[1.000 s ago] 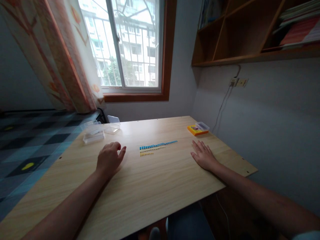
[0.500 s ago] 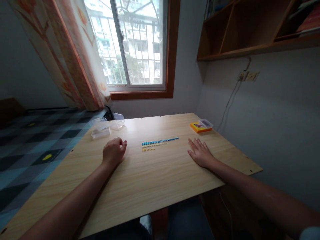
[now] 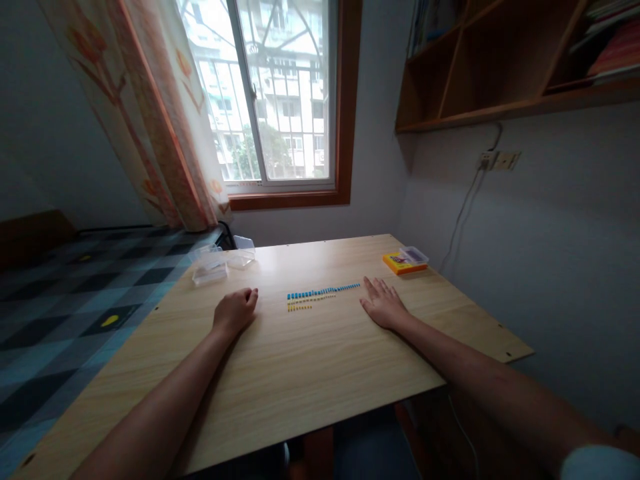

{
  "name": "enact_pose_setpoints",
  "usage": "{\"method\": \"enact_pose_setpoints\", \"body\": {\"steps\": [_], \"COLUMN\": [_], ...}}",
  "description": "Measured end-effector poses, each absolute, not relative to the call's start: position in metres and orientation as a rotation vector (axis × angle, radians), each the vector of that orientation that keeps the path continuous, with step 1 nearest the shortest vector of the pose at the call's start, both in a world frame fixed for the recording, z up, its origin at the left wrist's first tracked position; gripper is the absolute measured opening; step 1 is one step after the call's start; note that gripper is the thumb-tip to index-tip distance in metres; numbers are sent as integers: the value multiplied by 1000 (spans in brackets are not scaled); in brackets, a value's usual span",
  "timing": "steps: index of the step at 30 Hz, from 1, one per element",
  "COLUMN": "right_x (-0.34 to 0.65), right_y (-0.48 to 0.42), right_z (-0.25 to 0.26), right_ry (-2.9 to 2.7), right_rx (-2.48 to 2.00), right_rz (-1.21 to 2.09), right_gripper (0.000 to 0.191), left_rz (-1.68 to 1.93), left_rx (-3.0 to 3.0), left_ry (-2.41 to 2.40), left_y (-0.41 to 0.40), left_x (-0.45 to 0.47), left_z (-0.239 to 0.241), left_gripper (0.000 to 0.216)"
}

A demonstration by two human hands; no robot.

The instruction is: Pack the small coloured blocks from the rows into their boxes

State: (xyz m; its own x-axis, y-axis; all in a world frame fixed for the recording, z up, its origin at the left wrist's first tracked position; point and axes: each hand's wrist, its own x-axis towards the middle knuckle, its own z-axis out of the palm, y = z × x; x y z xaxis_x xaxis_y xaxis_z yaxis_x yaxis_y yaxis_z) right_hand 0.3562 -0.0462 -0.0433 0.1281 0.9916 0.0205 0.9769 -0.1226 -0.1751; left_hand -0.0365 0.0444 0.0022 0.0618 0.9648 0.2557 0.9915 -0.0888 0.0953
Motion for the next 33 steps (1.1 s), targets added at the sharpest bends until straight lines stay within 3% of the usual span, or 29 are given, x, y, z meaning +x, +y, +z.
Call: {"method": "enact_pose_setpoints", "body": {"steps": [25,33], "right_x": [347,348], "right_y": [-21,-20], "right_z": [-50,-51], "right_ry": [-1849,-1846], "right_rx": [-2305,-2305], "right_rz": [115,137], "right_gripper": [71,71], "left_rz": [-366,-510], "left_rx": [-2061,-1845], "left_ry": [-2216,-2199], "left_y": [71,91], "left_x": [-37,-45], "left_z": [4,0], "left_gripper": [46,43]}}
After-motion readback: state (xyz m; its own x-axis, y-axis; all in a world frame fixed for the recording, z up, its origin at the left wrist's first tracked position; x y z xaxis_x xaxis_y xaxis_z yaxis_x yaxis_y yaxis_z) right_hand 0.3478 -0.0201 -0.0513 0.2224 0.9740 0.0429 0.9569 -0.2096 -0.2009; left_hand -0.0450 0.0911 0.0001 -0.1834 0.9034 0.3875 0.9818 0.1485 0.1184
